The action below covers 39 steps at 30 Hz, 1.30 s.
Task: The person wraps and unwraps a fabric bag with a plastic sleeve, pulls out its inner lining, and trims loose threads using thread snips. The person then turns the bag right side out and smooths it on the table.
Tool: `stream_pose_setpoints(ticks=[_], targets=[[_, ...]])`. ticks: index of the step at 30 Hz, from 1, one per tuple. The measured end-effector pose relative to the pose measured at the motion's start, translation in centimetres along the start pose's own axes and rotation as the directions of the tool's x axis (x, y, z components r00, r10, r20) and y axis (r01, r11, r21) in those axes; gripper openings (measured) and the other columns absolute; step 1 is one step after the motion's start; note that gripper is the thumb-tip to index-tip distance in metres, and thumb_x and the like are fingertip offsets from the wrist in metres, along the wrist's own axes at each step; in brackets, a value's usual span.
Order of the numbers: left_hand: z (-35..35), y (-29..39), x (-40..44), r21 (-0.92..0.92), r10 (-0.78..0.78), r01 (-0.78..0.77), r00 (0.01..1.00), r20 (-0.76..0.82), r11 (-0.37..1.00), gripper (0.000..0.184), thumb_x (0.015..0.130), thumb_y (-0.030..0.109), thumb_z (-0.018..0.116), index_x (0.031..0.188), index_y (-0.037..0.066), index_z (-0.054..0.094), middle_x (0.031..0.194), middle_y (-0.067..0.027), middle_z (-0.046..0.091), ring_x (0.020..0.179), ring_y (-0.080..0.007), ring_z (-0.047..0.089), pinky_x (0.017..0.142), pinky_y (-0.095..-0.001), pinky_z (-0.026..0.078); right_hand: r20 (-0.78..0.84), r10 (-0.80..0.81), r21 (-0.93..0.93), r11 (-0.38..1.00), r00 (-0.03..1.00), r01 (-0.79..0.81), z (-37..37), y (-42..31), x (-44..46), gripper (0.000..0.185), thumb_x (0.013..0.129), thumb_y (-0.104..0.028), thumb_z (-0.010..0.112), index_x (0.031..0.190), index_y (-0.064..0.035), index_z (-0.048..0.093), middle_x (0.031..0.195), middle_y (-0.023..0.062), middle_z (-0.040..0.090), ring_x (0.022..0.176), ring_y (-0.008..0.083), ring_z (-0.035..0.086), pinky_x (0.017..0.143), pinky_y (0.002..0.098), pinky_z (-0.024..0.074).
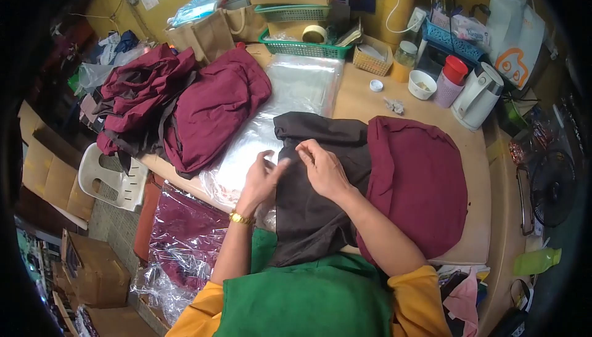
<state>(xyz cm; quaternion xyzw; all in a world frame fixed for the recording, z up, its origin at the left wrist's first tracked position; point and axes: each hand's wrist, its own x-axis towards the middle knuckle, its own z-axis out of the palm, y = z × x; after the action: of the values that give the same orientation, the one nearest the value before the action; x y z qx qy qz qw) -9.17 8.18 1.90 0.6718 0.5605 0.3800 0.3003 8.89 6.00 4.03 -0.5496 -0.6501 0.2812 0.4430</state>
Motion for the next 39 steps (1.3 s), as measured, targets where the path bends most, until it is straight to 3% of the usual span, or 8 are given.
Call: stream_pose_setpoints(ticks=[3, 9, 21, 30, 33, 35, 36, 39], targets=[[-0.3, -1.6, 0.4, 0.158, -0.008, -0.033, 0.968, 0.251, 0.987, 0.036, 0.092, 0.033, 0.066, 0.088, -0.003, 0.069, 0.064, -0.0159, 0.064, 0.061, -0.0296, 0.061, 0.064, -0.0425, 0.048, -0.056, 0.018, -0.011, 1.0, 0.998, -0.019, 0.7, 5.3, -0.3, 0.025, 0.101, -0.024, 0.054, 0.107, 0.0001, 0.057, 0.088, 0.0177, 0.067, 0.083, 0.0328, 0.067, 0.075, 0.0393, 0.0495], [-2.7, -2.7, -1.2, -0.234, -0.07, 0.14, 0.956, 0.284, 0.962, 0.028, 0.097, 0.022, 0.06, 0.079, 0.002, 0.068, 0.062, 0.0079, 0.047, 0.058, -0.004, 0.037, 0.052, -0.0247, 0.032, 0.136, 0.152, -0.109, 0.984, 0.979, -0.137, -0.1, 3.0, -0.6, 0.036, 0.094, -0.035, 0.063, 0.111, -0.005, 0.054, 0.09, 0.0097, 0.063, 0.084, 0.0257, 0.063, 0.08, 0.0392, 0.0479], [-2.0, -2.8, -1.6, -0.329, -0.056, 0.108, 0.985, 0.163, 0.938, 0.025, 0.099, 0.021, 0.057, 0.082, 0.004, 0.067, 0.062, 0.0099, 0.042, 0.056, -0.0019, 0.032, 0.049, -0.0229, 0.027, 0.269, -0.416, -0.507, 0.705, 0.869, 0.495, 1.0, -4.4, -0.1, 0.028, 0.074, -0.008, 0.072, 0.094, -0.0054, 0.051, 0.089, 0.0115, 0.052, 0.075, 0.0278, 0.062, 0.064, 0.0402, 0.0452], [-2.5, -2.1, -2.0, -0.346, -0.038, 0.104, 0.981, 0.191, 0.932, 0.025, 0.099, 0.02, 0.057, 0.084, 0.002, 0.066, 0.065, 0.0074, 0.049, 0.058, -0.003, 0.037, 0.052, -0.0236, 0.032, 0.303, -0.376, -0.623, 0.617, 0.876, 0.48, 2.6, -4.1, 0.2, 0.022, 0.075, -0.004, 0.065, 0.091, -0.0053, 0.05, 0.087, 0.0119, 0.053, 0.073, 0.0279, 0.063, 0.063, 0.0414, 0.0477], [-3.2, -1.8, -2.1, -0.328, -0.039, 0.095, 0.984, 0.174, 0.94, 0.024, 0.097, 0.022, 0.061, 0.087, 0.001, 0.066, 0.066, 0.0047, 0.052, 0.059, -0.0037, 0.041, 0.052, -0.0247, 0.035, 0.185, -0.241, -0.503, 0.81, 0.953, 0.302, 2.2, -3.5, 0.4, 0.024, 0.079, -0.009, 0.068, 0.097, -0.0056, 0.051, 0.092, 0.0122, 0.054, 0.08, 0.0307, 0.064, 0.067, 0.0439, 0.05], [-4.5, -0.1, -2.7, 0.024, -0.104, 0.103, 0.911, 0.399, 0.994, 0.025, 0.094, 0.022, 0.065, 0.088, -0.001, 0.068, 0.065, 0.0015, 0.054, 0.06, -0.0049, 0.045, 0.052, -0.0256, 0.038, -0.078, -0.212, -0.365, 0.916, 0.974, 0.17, 2.2, -0.8, 0.8, 0.034, 0.081, -0.018, 0.073, 0.105, -0.0066, 0.052, 0.099, 0.0129, 0.055, 0.088, 0.0335, 0.064, 0.074, 0.0447, 0.0512], [-4.6, -0.7, -2.8, -0.023, -0.101, 0.127, 0.872, 0.48, 0.992, 0.029, 0.09, 0.027, 0.071, 0.081, -0.001, 0.069, 0.058, -0.0085, 0.061, 0.054, -0.0125, 0.055, 0.055, -0.0321, 0.045, -0.114, -0.161, -0.349, 0.93, 0.98, 0.112, 2.2, 1.3, 0.9, 0.045, 0.079, -0.024, 0.076, 0.112, -0.0073, 0.052, 0.106, 0.0144, 0.056, 0.092, 0.034, 0.063, 0.077, 0.0443, 0.0515], [-4.4, -2.1, -3.3, -0.108, -0.068, 0.121, 0.914, 0.401, 0.987, 0.029, 0.09, 0.026, 0.07, 0.079, -0.001, 0.069, 0.058, -0.0072, 0.06, 0.054, -0.0123, 0.054, 0.054, -0.0318, 0.044, -0.177, -0.1, -0.314, 0.949, 0.979, 0.04, 1.8, 4.4, 1.2, 0.041, 0.086, -0.028, 0.071, 0.117, -0.0088, 0.052, 0.11, 0.0138, 0.058, 0.093, 0.0314, 0.063, 0.078, 0.0438, 0.051]])
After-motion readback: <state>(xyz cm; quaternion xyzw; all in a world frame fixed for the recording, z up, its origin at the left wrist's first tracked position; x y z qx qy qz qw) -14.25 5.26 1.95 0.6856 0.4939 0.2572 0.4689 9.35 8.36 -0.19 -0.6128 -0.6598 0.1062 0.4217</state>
